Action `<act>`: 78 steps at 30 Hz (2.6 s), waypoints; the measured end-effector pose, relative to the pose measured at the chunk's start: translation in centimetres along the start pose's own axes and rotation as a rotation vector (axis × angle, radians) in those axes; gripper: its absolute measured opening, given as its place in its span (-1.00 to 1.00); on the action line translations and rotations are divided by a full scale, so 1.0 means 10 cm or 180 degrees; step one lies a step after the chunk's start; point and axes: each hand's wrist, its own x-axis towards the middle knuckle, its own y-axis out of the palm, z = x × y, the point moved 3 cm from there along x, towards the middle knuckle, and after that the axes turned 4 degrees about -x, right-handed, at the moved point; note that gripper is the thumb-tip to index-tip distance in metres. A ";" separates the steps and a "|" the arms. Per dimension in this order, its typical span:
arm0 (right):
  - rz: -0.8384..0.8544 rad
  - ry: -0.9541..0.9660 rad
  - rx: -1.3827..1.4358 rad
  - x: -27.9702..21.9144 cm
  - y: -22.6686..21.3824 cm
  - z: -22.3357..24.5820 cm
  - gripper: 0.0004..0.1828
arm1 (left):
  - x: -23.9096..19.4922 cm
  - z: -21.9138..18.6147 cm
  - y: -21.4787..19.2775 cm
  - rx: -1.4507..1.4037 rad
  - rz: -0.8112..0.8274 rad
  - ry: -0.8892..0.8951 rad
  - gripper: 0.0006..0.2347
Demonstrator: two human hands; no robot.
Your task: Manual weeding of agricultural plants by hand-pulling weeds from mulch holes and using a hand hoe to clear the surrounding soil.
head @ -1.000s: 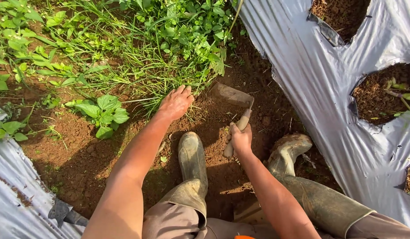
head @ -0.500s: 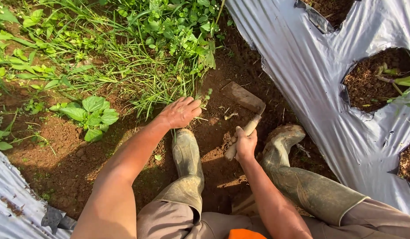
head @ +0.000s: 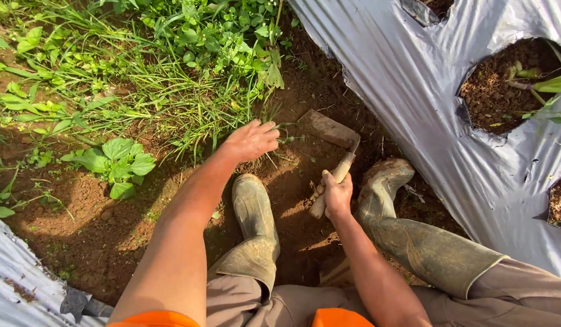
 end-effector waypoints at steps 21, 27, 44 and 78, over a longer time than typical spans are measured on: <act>0.0310 0.0015 0.0202 -0.14 0.17 -0.16 -0.67 | -1.06 1.19 0.63 -0.0531 -0.1135 -0.1793 -0.74; 0.0338 0.0247 -0.0179 -0.25 0.13 -0.48 -0.68 | -1.12 0.31 0.24 -0.0608 -0.0710 -0.0634 -0.60; 0.0408 0.0185 -0.0397 -0.21 1.49 0.03 -0.75 | -0.25 0.39 0.34 0.0269 -0.1532 -0.1559 -0.90; 0.0762 0.0301 -0.1215 -0.37 1.51 0.22 -0.58 | -0.41 0.54 0.36 -0.0450 -0.1424 -0.2032 -0.76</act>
